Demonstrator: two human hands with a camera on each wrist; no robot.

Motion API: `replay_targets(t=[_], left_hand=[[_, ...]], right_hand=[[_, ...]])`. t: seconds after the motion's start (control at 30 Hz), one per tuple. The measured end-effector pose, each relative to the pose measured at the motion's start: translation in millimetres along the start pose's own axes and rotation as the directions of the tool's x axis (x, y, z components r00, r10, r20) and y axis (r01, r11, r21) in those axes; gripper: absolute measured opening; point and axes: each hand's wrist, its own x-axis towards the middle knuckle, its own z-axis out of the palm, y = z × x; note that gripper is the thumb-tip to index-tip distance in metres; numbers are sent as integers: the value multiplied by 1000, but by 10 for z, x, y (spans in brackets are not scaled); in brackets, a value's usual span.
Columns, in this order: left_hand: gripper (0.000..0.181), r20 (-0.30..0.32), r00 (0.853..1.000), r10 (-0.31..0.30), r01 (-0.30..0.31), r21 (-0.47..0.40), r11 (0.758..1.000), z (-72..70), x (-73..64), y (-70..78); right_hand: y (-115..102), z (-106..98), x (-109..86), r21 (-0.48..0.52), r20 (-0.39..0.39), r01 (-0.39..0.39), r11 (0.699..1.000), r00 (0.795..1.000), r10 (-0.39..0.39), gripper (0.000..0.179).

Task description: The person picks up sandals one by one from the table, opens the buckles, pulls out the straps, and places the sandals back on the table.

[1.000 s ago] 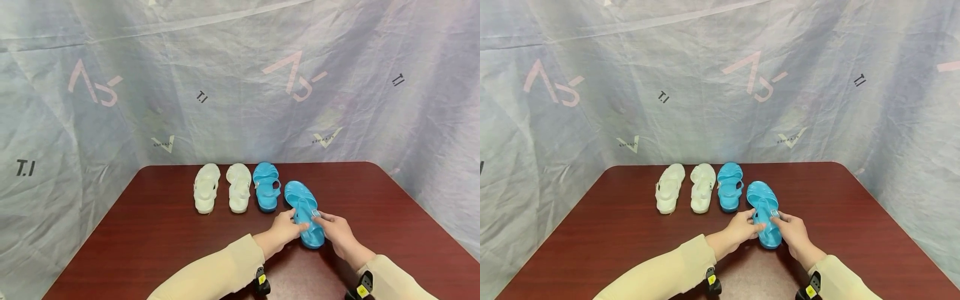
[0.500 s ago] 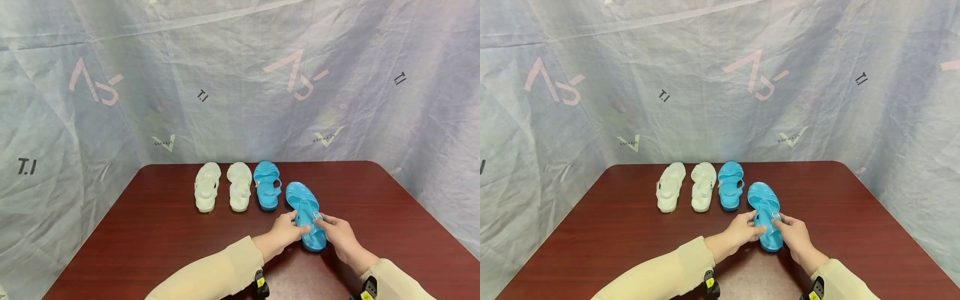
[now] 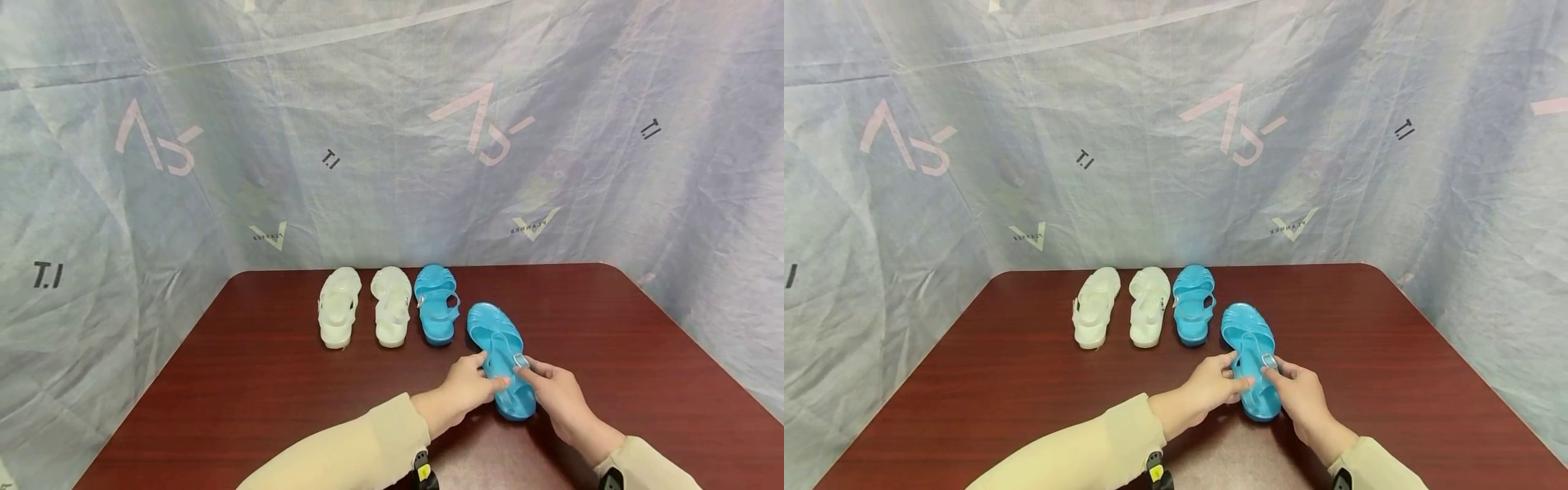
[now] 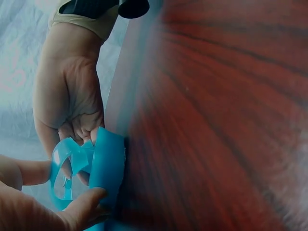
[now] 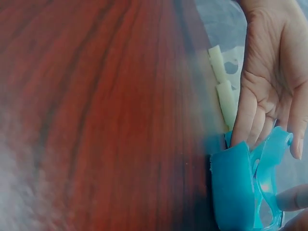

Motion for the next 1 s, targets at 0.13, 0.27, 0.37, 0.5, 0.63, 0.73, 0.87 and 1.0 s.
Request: replay_targets(t=[0.13,0.27,0.37,0.5,0.63,0.73,0.87,1.0], left_hand=[[65,8,1000,8,-8,11,1000,-13,-3,17],[63,23,1000,-14,13,24,1000,-25,-4,26],[62,31,999,-29,28,32,999,-31,-9,32],[63,13,999,-31,31,31,999,-31,-10,52],[66,-19,999,-40,42,88,995,-34,15,80],[68,-59,998,3,9,216,976,-53,61,121],[65,-80,984,157,-105,445,889,-93,124,173],[53,-24,942,335,-255,597,760,-115,194,187]], right_hand=[[3,0,2,-16,-12,12,1000,1000,-12,65],[14,-4,-4,-30,-6,11,999,1000,-11,66],[21,-3,-20,-35,-5,13,999,1000,-13,66],[21,8,-28,-47,-24,23,999,999,-25,65],[20,18,-32,-46,-33,24,999,999,-26,64],[-1,1,-34,-40,-22,22,999,999,-23,65],[-5,-55,-37,-40,1,23,999,1000,-23,65],[25,-121,-56,-59,-9,40,997,999,-40,62]])
